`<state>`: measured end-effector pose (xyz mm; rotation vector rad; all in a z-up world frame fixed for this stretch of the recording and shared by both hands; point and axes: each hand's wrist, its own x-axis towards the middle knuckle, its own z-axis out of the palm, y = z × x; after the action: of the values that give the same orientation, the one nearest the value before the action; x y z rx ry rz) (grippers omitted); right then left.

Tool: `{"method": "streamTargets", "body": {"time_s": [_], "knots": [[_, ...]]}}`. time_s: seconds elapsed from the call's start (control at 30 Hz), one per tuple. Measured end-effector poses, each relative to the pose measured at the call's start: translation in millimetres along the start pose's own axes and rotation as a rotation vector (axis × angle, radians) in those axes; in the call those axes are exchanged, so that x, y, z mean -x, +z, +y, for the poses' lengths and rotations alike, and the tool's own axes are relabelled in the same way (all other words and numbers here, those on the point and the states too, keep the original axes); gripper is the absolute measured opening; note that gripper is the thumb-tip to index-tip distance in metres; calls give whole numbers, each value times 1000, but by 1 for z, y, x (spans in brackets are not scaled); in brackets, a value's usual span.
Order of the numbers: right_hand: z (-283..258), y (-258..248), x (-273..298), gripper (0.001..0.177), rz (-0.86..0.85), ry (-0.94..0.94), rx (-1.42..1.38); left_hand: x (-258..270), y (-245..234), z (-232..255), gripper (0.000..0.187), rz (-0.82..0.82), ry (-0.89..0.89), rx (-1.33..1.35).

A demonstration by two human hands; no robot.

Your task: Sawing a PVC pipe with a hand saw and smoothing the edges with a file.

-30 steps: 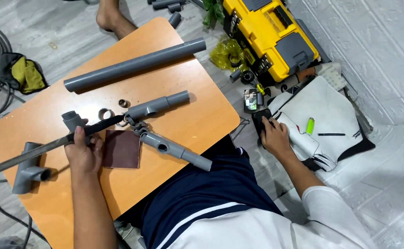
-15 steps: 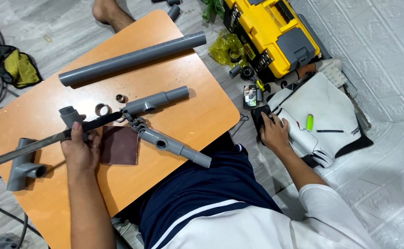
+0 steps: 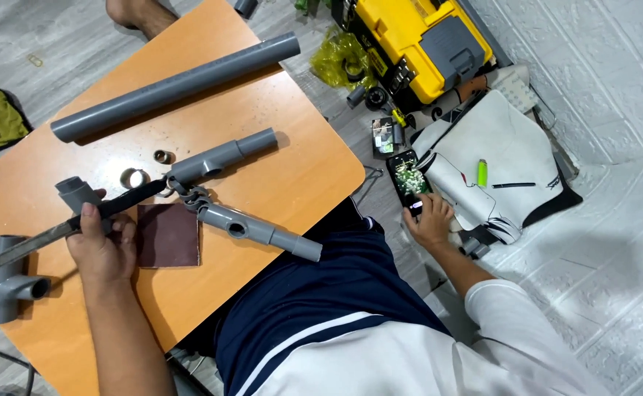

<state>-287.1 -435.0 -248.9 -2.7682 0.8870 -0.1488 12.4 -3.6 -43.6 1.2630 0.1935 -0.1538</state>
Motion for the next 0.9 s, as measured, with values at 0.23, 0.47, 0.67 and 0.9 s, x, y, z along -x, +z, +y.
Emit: {"method": "streamTargets", "body": {"time_s": [0.23,0.47,0.67,0.9], "knots": [[1,3,1,61,37,123,-30,2,2,3,26,-30,-9,-13],[-10,-14,-1,76,72,152,-100,4,3,3,30,-31,4,-44],[-13,-18,-4,80,36,166,-128,3,1,2,33,6,-21,-38],[-14,-21,-5,79,1,176,-157,4,2,2,33,-9,-6,-62]]}}
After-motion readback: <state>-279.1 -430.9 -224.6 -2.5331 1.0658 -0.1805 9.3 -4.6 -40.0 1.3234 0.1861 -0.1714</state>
